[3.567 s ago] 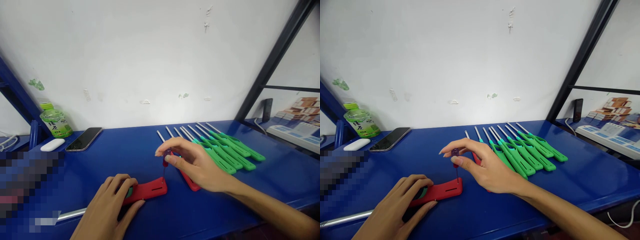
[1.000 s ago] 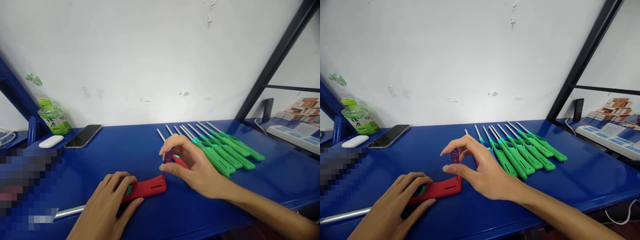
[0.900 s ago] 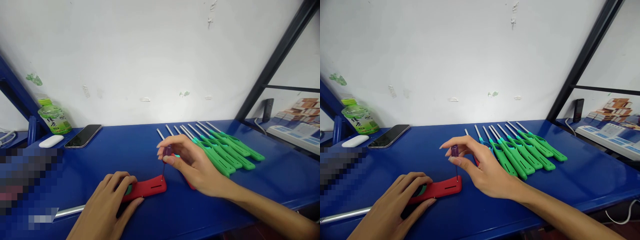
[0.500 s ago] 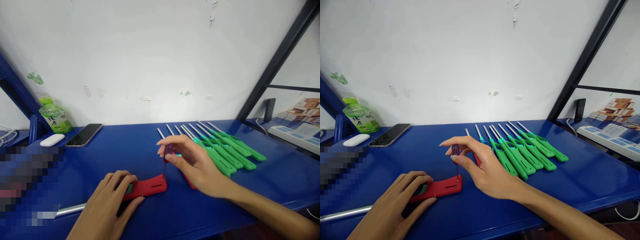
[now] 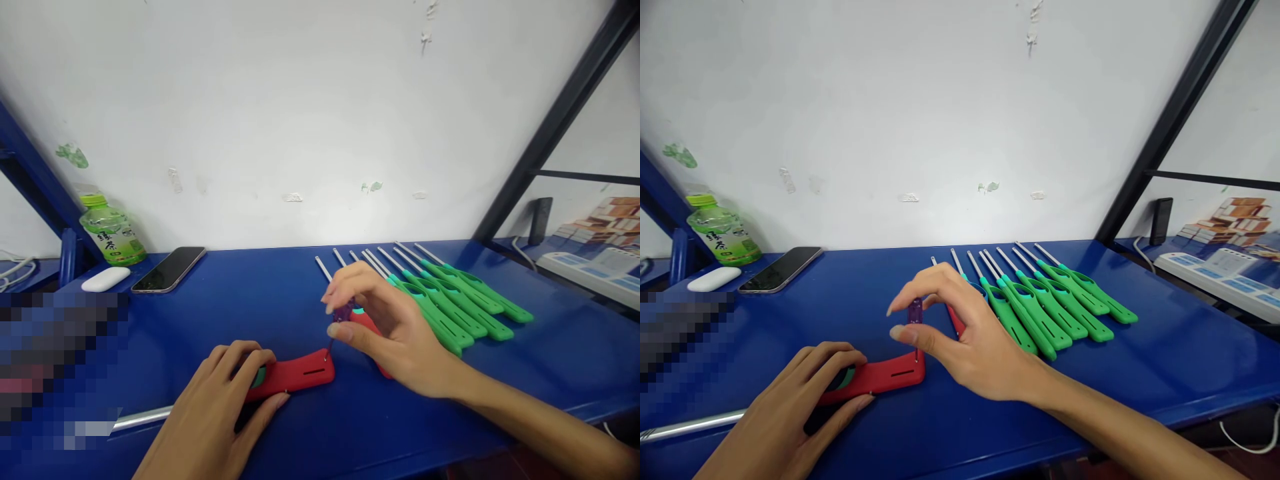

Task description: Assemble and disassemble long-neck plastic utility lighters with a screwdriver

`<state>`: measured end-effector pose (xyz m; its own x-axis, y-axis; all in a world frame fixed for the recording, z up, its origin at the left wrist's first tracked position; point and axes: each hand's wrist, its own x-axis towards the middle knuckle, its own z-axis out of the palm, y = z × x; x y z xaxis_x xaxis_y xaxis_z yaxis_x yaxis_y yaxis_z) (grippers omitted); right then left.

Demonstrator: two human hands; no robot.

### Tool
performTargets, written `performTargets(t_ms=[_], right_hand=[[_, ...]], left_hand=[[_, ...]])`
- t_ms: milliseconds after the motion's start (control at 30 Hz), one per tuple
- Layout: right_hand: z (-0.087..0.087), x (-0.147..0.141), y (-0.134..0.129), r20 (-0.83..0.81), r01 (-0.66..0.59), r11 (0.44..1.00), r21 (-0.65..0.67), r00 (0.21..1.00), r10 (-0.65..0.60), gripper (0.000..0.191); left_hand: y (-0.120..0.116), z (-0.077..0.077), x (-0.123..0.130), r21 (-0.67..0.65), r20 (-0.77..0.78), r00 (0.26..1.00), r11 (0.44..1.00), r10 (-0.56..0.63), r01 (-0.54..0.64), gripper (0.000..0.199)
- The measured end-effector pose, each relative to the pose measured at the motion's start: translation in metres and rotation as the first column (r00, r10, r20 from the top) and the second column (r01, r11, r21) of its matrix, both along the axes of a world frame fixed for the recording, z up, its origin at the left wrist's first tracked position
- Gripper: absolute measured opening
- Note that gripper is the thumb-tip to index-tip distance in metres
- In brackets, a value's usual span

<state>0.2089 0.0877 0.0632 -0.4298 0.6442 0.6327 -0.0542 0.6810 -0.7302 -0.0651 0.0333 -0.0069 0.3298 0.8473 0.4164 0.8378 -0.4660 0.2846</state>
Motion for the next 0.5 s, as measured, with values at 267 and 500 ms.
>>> performTargets(t_ms=[267,500], right_hand=[[0.0006,-0.0008,-0.0016,0.016,-0.064,0.996,-0.070,0.998,0.065,0.027],[-0.0022,-0.0008,-0.0022,-0.027,-0.054,0.998,-0.028,0.998,0.054,0.026]], left_hand=[[0.0015,-0.0004,0.0009,0.012,-0.012,1.000,1.000,0.001,-0.001,0.030],[0.0019,0.0014,0.0038,0.079,0.005,1.000,0.997,-0.016,0.015,0.028]])
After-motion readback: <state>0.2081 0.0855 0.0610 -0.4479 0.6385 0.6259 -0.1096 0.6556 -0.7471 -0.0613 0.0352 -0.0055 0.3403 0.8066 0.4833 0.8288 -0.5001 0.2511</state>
